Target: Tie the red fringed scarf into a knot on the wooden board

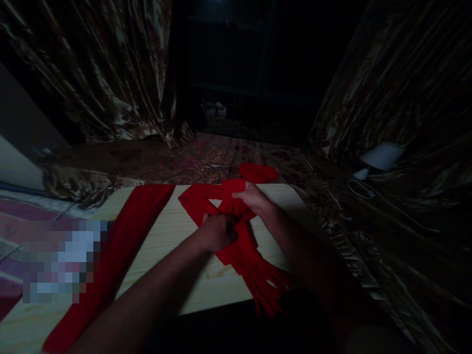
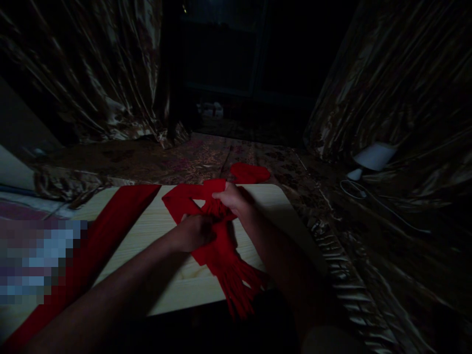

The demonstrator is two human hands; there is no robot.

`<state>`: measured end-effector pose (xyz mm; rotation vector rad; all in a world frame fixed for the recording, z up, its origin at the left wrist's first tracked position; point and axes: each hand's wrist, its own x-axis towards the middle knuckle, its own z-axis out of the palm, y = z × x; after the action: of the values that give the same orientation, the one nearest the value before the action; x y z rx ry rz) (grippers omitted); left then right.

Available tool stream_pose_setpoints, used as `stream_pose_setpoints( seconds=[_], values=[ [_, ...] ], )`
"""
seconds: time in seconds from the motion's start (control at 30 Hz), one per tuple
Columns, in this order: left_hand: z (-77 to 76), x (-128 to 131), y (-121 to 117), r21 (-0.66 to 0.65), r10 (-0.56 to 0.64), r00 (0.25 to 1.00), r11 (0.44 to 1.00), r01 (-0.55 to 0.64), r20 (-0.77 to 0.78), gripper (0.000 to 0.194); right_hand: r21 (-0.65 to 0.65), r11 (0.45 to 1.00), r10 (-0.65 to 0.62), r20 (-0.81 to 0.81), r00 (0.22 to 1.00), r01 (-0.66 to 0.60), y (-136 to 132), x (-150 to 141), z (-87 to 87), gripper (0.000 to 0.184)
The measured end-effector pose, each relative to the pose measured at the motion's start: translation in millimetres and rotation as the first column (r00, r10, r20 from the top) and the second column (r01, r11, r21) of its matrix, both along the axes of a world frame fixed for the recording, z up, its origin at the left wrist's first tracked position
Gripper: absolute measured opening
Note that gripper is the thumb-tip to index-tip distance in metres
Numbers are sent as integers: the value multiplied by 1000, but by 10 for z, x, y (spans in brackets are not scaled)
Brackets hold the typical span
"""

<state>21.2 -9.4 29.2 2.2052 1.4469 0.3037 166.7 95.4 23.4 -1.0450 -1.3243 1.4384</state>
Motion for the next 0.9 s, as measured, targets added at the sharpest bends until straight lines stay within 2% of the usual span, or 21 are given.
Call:
stream_pose_setpoints(
  seconds=[0.13,0.23,0.33,0.47,0.57,0.7,0.77,0.9],
  values=[
    [34,-75,55,-111,-6,954,993,41,300,12,61,996,-61,-29,998,62,-113,-36,12,27],
    [-3,-110,88,-142,30,900,989,35,435,13,-4,999,54,72,996,-54,-239,-48,61,19],
    [-78,-107,90,-124,109,890,990,-60,442,13,-99,971,236,213,948,-220,-353,-28,116,9],
    [-163,-75,55,-17,215,896,974,-227,389,11,-167,954,299,424,855,-251,-366,66,141,8],
    [-184,-45,24,27,242,895,962,-271,374,9,-177,914,405,439,802,-365,-289,169,107,5],
    [-183,-1,7,-25,242,876,967,-255,417,8,-171,848,521,451,725,-502,-191,243,57,15],
    [-181,16,13,-24,240,868,967,-255,434,8,-149,860,478,570,668,-488,-167,212,52,13],
    [-170,27,43,-44,266,863,961,-274,430,10,-26,946,193,848,494,-324,-154,70,75,14]
  ],
)
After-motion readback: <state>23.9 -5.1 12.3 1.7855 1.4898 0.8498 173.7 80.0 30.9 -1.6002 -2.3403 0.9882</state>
